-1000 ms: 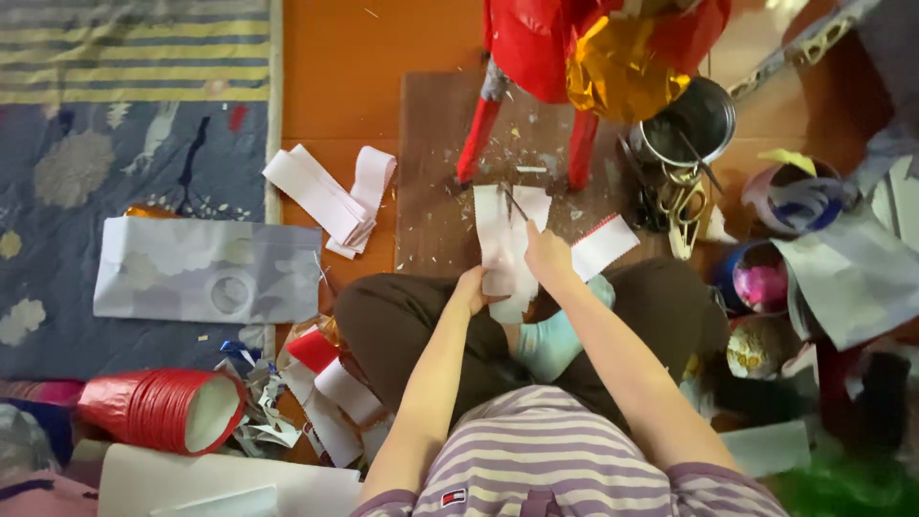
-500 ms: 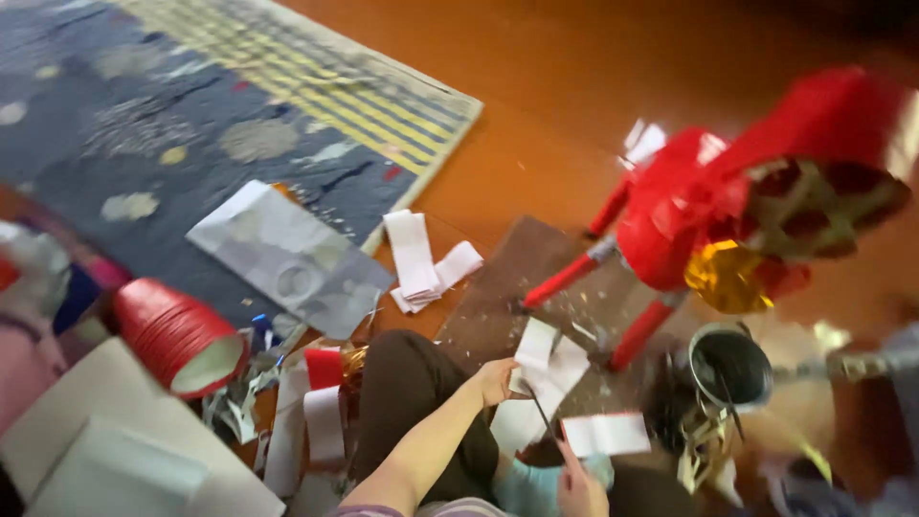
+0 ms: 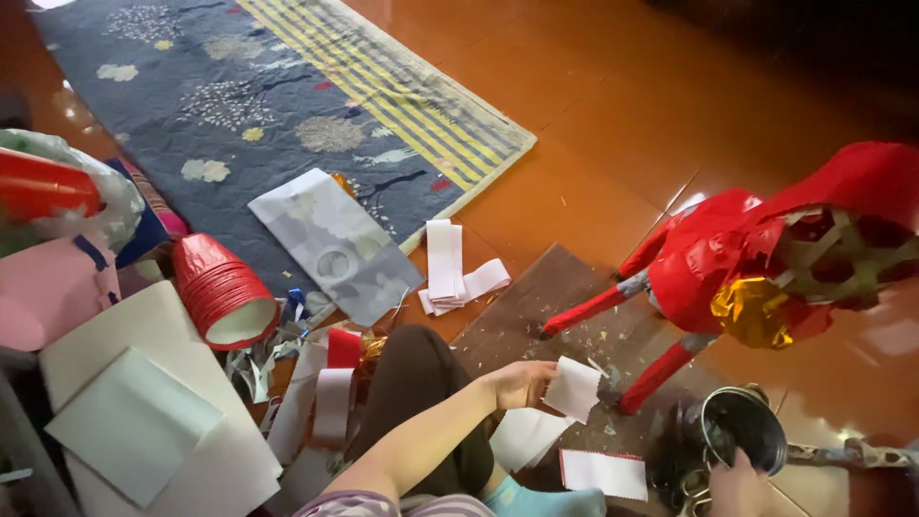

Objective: Assembling and decorating a red animal-shaped model with paper strips and adhesive

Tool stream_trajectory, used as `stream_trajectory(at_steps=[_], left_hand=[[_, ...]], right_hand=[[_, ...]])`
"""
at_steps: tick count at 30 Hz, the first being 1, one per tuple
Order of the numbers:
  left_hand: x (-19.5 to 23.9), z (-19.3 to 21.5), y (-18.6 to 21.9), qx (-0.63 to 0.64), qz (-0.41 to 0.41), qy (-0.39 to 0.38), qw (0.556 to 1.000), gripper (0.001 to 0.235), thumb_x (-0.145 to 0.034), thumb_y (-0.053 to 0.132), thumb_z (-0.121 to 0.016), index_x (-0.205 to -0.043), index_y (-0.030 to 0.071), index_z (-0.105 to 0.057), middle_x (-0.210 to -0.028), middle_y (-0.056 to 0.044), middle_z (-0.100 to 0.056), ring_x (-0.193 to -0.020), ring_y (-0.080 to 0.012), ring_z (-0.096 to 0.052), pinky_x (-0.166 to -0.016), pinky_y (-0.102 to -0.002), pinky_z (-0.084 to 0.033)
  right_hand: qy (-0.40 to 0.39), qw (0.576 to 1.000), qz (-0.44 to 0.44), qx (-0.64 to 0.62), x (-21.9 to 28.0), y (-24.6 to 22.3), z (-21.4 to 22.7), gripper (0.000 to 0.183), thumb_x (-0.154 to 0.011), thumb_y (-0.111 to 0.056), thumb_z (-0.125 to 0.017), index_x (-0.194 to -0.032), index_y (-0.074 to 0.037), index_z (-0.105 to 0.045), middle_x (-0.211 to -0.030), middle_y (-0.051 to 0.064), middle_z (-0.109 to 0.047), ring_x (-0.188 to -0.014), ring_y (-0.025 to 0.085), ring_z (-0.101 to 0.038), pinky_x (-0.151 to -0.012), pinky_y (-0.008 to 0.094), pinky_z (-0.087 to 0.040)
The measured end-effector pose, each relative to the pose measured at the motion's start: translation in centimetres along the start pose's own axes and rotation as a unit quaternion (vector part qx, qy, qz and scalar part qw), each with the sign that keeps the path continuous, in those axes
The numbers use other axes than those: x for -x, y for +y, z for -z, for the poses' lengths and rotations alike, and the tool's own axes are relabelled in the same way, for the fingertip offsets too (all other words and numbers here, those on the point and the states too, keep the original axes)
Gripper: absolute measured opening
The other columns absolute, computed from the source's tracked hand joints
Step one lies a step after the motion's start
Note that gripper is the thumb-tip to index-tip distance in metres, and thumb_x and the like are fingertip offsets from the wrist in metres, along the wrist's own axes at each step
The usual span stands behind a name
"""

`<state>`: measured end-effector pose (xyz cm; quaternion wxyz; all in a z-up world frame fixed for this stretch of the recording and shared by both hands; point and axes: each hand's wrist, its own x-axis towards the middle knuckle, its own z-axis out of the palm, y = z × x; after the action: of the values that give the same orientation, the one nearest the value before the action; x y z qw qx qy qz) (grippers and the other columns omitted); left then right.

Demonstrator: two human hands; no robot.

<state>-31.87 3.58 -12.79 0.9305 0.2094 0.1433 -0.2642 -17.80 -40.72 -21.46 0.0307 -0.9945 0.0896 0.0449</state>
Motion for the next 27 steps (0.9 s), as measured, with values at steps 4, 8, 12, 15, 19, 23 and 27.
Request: stream_trajectory(at_steps=[4,8,12,15,19,23,27], left_hand=[[-1.3,-0.6,-0.1,-0.091,-0.037,0.064,0.993,0.005,-0.099,0.015,-0.054,-0.095,0.015,-0.056,-0.069,0.001,-0.048,-0.063,-0.0160,-0.055,-0.072,-0.044,-0.059],[-1.4,-3.7,-1.0,-0.099,0.002,0.099,0.990,0.011,-0.094,0.018,-0.058,-0.086,0.011,-0.053,-0.077,-0.006,-0.057,-0.061,-0.0180,-0.055,-0.052,-0.027,-0.050],[1.5,-7.3,-0.6,-0.198,0.022,0.051,0.979,0.016,-0.093,0.018,-0.048,-0.083,0.008,-0.056,-0.068,-0.005,-0.056,-0.055,-0.0146,-0.053,-0.047,-0.025,-0.043],[2.1,-6.8,0.2,-0.456,-0.146,0.096,0.872,0.032,-0.100,0.032,-0.051,-0.122,0.010,-0.055,-0.107,-0.009,-0.060,-0.075,-0.0158,-0.058,-0.061,-0.027,-0.055],[0.8,-5.0,1.8,-0.682,-0.361,0.023,0.636,0.042,-0.079,0.032,-0.076,-0.113,0.012,-0.061,-0.128,-0.016,-0.056,-0.120,-0.0291,-0.048,-0.090,-0.037,-0.048],[-1.0,-2.8,3.4,-0.618,-0.510,-0.019,0.597,0.009,-0.083,0.016,-0.078,-0.088,0.012,-0.071,-0.095,-0.005,-0.070,-0.090,-0.0201,-0.067,-0.082,-0.029,-0.053],[5.3,-8.7,6.1,-0.545,-0.386,0.031,0.744,0.036,-0.073,-0.019,-0.059,-0.092,0.008,-0.071,-0.095,-0.005,-0.069,-0.085,-0.0146,-0.066,-0.075,-0.023,-0.055]], right_hand=[[0.233,0.917,0.279,-0.168,7.5,-10.7,9.4,0.043,-0.085,-0.018,-0.064,-0.128,-0.009,-0.065,-0.120,0.021,-0.065,-0.114,0.037,-0.057,-0.103,0.047,-0.042],[0.203,0.799,0.513,-0.240,17.4,-18.4,11.6,0.110,-0.053,-0.013,-0.084,-0.149,-0.031,-0.033,-0.155,0.015,-0.034,-0.136,0.033,-0.039,-0.106,0.058,-0.037],[0.231,0.813,0.464,-0.267,18.1,-19.8,15.8,0.023,-0.070,0.001,-0.071,-0.092,-0.007,-0.070,-0.128,0.017,-0.054,-0.124,0.033,-0.049,-0.110,0.048,-0.038],[0.284,0.818,0.422,-0.270,18.7,-20.6,19.6,0.011,-0.077,0.002,-0.067,-0.086,-0.005,-0.067,-0.120,0.014,-0.054,-0.118,0.033,-0.052,-0.106,0.045,-0.040],[0.158,0.795,0.423,-0.406,21.0,-21.2,24.8,0.011,-0.078,0.004,-0.060,-0.085,-0.003,-0.064,-0.118,0.016,-0.060,-0.119,0.030,-0.056,-0.103,0.038,-0.044],[0.176,0.673,0.357,-0.623,20.0,-17.5,26.1,0.008,-0.091,-0.008,-0.057,-0.099,-0.010,-0.057,-0.117,0.014,-0.056,-0.122,0.029,-0.055,-0.116,0.044,-0.043],[0.195,0.667,0.255,-0.672,19.7,-15.6,27.6,0.007,-0.093,-0.003,-0.058,-0.095,-0.010,-0.058,-0.113,0.014,-0.061,-0.110,0.023,-0.059,-0.091,0.029,-0.050]])
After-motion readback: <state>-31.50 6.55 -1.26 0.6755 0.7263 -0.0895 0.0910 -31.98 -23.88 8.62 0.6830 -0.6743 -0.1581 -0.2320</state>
